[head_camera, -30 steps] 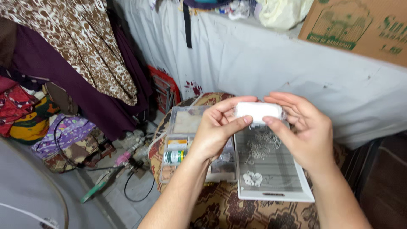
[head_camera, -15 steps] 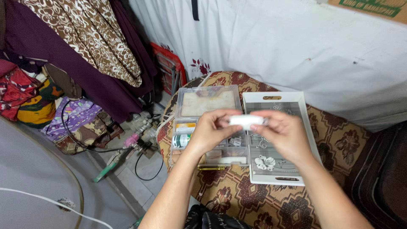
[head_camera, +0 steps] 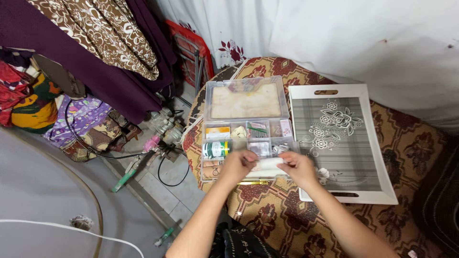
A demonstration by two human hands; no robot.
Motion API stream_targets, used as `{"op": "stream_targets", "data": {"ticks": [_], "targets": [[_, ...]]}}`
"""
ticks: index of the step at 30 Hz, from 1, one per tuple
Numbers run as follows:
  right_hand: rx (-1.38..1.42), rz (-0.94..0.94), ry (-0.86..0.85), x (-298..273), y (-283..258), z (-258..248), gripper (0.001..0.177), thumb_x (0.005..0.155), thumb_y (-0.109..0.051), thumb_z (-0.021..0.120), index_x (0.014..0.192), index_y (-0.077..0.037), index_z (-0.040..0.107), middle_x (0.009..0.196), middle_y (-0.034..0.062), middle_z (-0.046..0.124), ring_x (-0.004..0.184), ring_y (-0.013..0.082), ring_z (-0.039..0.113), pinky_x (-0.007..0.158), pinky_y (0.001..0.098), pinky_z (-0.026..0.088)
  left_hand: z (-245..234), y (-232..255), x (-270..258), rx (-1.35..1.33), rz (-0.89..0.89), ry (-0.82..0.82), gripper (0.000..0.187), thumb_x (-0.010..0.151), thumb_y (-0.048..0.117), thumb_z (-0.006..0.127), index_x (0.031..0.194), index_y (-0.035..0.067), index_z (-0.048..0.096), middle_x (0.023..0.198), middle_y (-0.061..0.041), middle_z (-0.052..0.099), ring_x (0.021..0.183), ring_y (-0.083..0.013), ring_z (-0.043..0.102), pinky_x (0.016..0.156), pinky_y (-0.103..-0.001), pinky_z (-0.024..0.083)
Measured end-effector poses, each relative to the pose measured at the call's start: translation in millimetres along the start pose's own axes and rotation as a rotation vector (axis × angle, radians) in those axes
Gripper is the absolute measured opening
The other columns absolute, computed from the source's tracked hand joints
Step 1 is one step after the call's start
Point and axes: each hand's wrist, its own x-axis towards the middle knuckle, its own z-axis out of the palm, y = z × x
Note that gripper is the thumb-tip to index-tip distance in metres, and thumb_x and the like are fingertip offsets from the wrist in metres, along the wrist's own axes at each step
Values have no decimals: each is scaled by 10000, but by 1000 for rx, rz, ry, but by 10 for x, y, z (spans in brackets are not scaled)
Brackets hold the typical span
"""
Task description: The person organizes small craft items on a patterned surface. They handle a small pink box, a white glove, and a piece of white fabric, folding and rolling the fabric. They also pick up and place several blister packs of small items and a yellow strip of stickers, arranging them on the surface.
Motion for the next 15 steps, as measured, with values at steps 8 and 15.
{"op": "stream_targets", "data": {"ticks": [8,15], "targets": [[-204,252,141,-235,-378,23,273,825,-174,836,940,-53,620,904,105,800,693,219,744,596,324,539,358,41,-157,353,163,-99,227,891,91,677,1076,148,797,1038,-110,782,842,-290,738,842,-415,584],[-375,196,320,-267,-357,160,228,775,-218,851,886,-94,694,870,21,779,747,191,746,648,372,559,458,-22,-93,548,218,-170,303,877,64,620,1129,140,771,1062,-135,753,877,-300,732,805,-428,573]]}}
